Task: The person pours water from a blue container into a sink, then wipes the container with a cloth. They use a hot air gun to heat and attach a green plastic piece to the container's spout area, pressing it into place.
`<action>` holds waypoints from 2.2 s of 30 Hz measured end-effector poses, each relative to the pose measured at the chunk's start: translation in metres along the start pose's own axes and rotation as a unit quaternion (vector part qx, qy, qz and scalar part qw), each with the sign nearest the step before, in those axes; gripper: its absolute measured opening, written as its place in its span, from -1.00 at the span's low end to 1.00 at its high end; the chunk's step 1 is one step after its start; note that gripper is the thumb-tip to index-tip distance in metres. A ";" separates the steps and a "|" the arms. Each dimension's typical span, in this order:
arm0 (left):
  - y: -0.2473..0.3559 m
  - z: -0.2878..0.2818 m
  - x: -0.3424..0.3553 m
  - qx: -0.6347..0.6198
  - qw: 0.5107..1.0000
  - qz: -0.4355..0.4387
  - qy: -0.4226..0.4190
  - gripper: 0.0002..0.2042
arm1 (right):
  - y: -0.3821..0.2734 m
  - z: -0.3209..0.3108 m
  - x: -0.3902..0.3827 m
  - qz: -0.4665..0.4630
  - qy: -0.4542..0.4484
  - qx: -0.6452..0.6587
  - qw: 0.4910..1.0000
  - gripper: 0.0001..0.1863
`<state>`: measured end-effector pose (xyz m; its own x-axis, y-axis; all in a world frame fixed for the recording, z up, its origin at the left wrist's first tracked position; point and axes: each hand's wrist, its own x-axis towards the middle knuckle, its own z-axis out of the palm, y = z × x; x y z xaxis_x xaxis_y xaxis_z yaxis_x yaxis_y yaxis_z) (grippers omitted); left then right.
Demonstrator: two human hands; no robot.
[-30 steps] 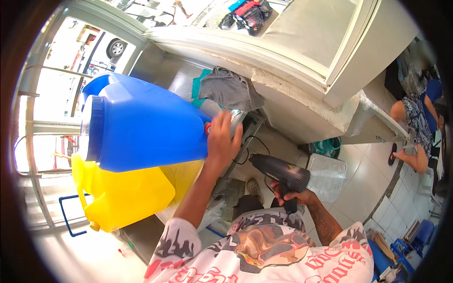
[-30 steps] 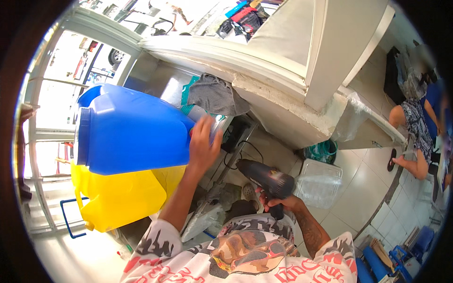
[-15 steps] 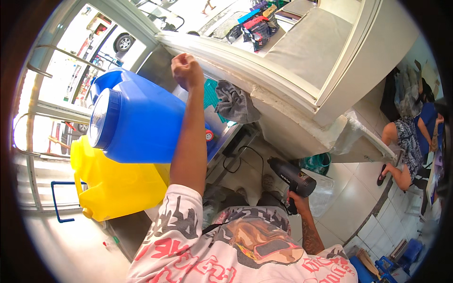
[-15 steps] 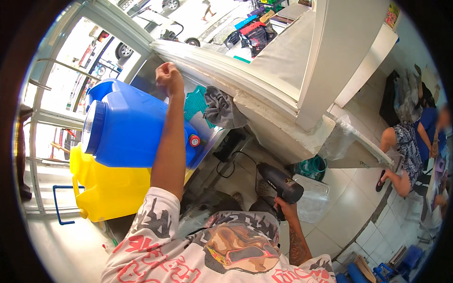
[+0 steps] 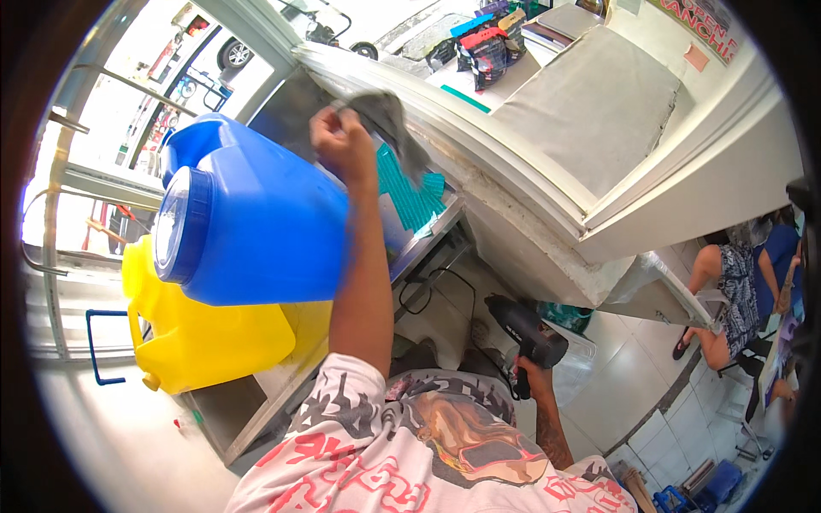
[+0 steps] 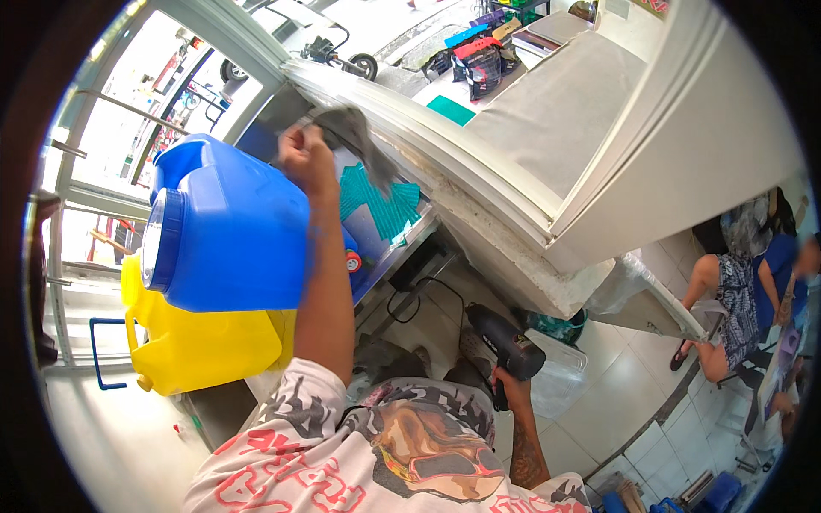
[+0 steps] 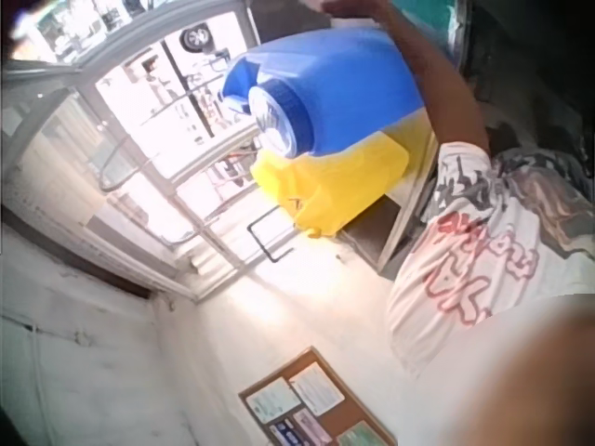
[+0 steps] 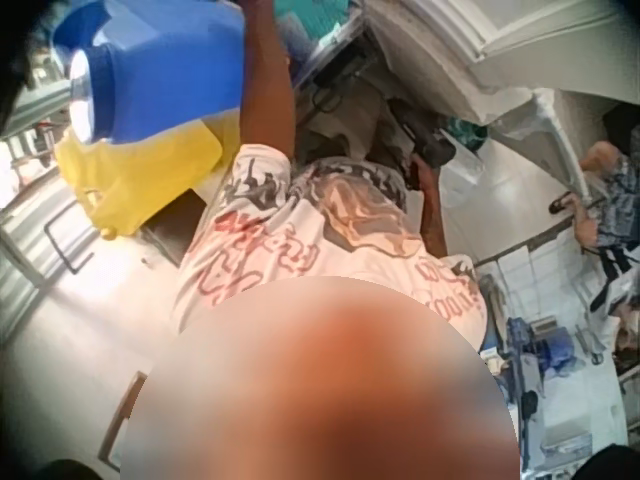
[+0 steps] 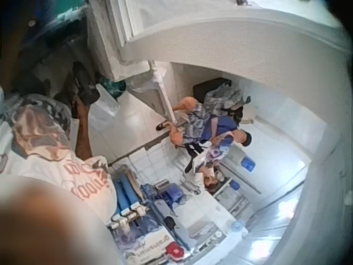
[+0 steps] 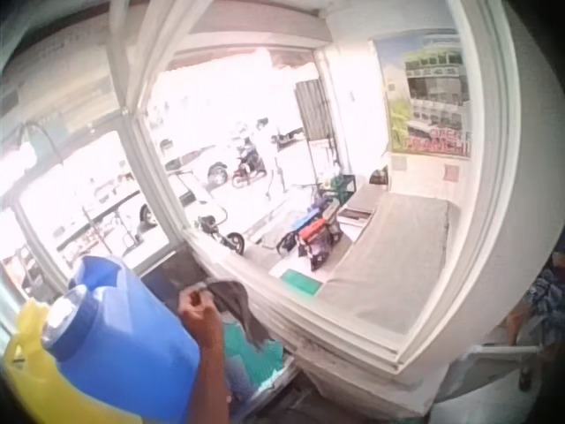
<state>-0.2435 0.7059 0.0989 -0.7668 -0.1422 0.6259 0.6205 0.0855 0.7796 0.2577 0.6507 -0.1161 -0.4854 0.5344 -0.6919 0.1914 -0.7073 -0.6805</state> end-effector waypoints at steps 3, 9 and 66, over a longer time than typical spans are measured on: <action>-0.023 0.022 0.048 -0.019 0.993 -0.078 0.090 -0.64 | -0.010 0.000 0.003 -0.008 -0.001 -0.013 1.000 -0.90; -0.131 0.027 -0.027 0.356 0.869 -0.344 0.018 -0.52 | -0.020 0.006 0.010 0.011 -0.001 -0.006 1.000 -0.90; -0.228 -0.280 -0.315 0.232 0.835 -0.247 -0.433 -0.73 | 0.110 0.021 0.016 -0.016 0.011 0.059 0.998 -0.76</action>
<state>-0.0969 0.4549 -0.2824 -0.8661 0.4769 -0.1501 0.2170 0.6290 0.7465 0.2529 0.5716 -0.1974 -0.4706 0.5666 -0.6764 0.0740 -0.7386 -0.6701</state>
